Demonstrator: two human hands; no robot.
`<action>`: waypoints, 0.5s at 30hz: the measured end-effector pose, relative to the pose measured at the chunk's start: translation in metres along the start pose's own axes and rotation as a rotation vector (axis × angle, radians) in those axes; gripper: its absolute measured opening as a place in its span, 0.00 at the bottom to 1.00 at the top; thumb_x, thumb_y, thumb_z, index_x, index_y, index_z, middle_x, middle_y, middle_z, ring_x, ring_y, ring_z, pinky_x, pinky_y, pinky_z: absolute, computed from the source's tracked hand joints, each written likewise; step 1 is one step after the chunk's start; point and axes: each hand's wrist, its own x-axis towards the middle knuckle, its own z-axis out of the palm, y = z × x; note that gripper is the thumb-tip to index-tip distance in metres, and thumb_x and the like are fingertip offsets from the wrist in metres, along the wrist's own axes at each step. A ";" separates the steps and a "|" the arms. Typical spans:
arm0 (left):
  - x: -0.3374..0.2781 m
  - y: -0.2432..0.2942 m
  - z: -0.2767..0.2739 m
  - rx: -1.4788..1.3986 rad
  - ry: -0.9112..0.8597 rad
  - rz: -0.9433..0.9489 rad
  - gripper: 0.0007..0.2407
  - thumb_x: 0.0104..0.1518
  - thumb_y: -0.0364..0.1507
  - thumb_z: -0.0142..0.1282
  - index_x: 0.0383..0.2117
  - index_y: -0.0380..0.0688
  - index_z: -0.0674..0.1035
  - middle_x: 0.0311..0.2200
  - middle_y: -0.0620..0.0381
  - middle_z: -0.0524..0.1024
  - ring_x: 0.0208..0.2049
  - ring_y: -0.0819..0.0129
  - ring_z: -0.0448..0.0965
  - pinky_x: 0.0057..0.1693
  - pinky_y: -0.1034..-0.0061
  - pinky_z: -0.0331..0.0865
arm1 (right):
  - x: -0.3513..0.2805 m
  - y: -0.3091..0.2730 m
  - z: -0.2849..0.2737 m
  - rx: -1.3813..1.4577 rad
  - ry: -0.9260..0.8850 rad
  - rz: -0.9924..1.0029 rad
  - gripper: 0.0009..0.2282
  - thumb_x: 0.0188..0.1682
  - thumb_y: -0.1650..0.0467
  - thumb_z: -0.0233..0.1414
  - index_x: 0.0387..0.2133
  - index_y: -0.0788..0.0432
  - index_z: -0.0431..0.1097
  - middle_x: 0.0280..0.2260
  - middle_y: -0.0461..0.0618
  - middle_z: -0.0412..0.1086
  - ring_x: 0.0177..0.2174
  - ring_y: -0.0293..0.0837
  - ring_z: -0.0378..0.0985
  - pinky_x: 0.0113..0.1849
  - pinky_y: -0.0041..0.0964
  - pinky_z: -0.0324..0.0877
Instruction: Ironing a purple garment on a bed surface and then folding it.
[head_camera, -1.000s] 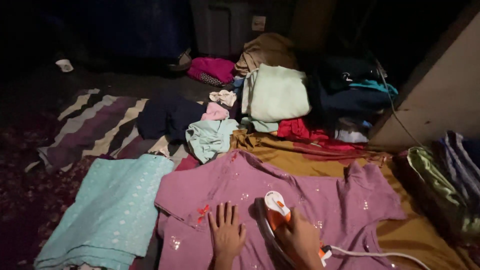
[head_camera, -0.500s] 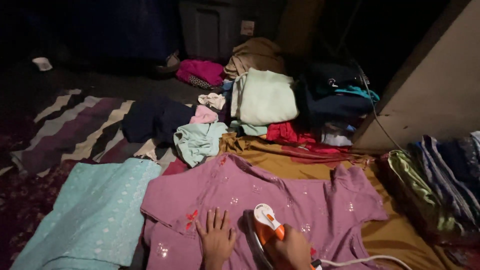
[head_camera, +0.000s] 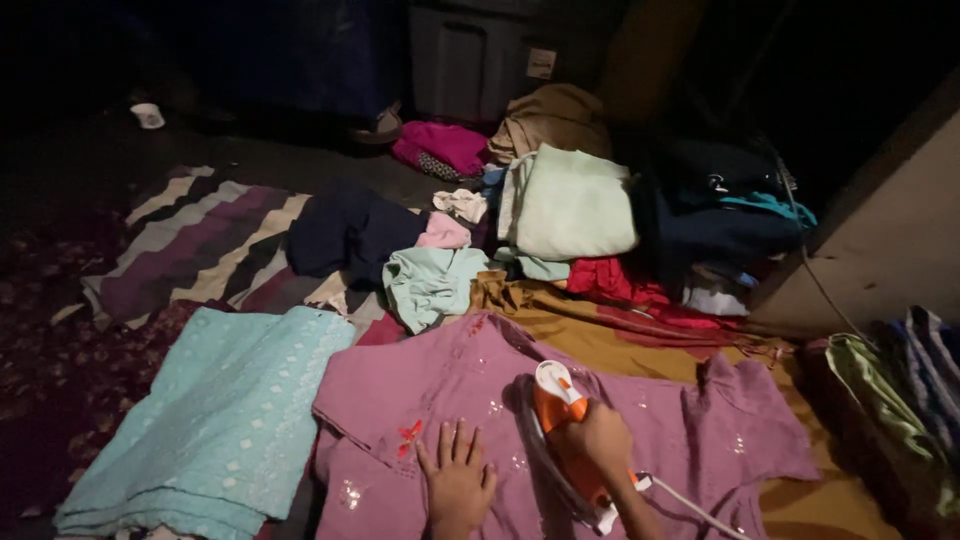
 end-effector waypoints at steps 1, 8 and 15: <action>0.001 -0.002 0.001 -0.003 0.035 0.024 0.27 0.55 0.43 0.47 0.62 0.49 0.66 0.70 0.49 0.55 0.70 0.48 0.48 0.65 0.27 0.30 | 0.011 0.001 0.006 -0.022 0.010 -0.028 0.19 0.36 0.62 0.59 0.41 0.57 0.75 0.38 0.64 0.77 0.41 0.63 0.81 0.45 0.56 0.74; 0.002 0.002 -0.008 0.027 -0.075 0.028 0.27 0.57 0.44 0.44 0.64 0.49 0.64 0.70 0.47 0.53 0.69 0.46 0.46 0.64 0.25 0.29 | 0.079 0.023 0.045 -0.041 0.076 -0.121 0.19 0.40 0.64 0.56 0.44 0.61 0.72 0.37 0.68 0.77 0.39 0.65 0.81 0.42 0.59 0.73; 0.005 -0.001 -0.004 0.046 -0.053 0.003 0.29 0.56 0.45 0.44 0.67 0.54 0.64 0.71 0.55 0.53 0.70 0.51 0.46 0.66 0.27 0.30 | 0.056 0.021 0.035 0.071 0.157 -0.226 0.21 0.36 0.68 0.56 0.45 0.61 0.71 0.34 0.69 0.75 0.36 0.67 0.80 0.40 0.59 0.73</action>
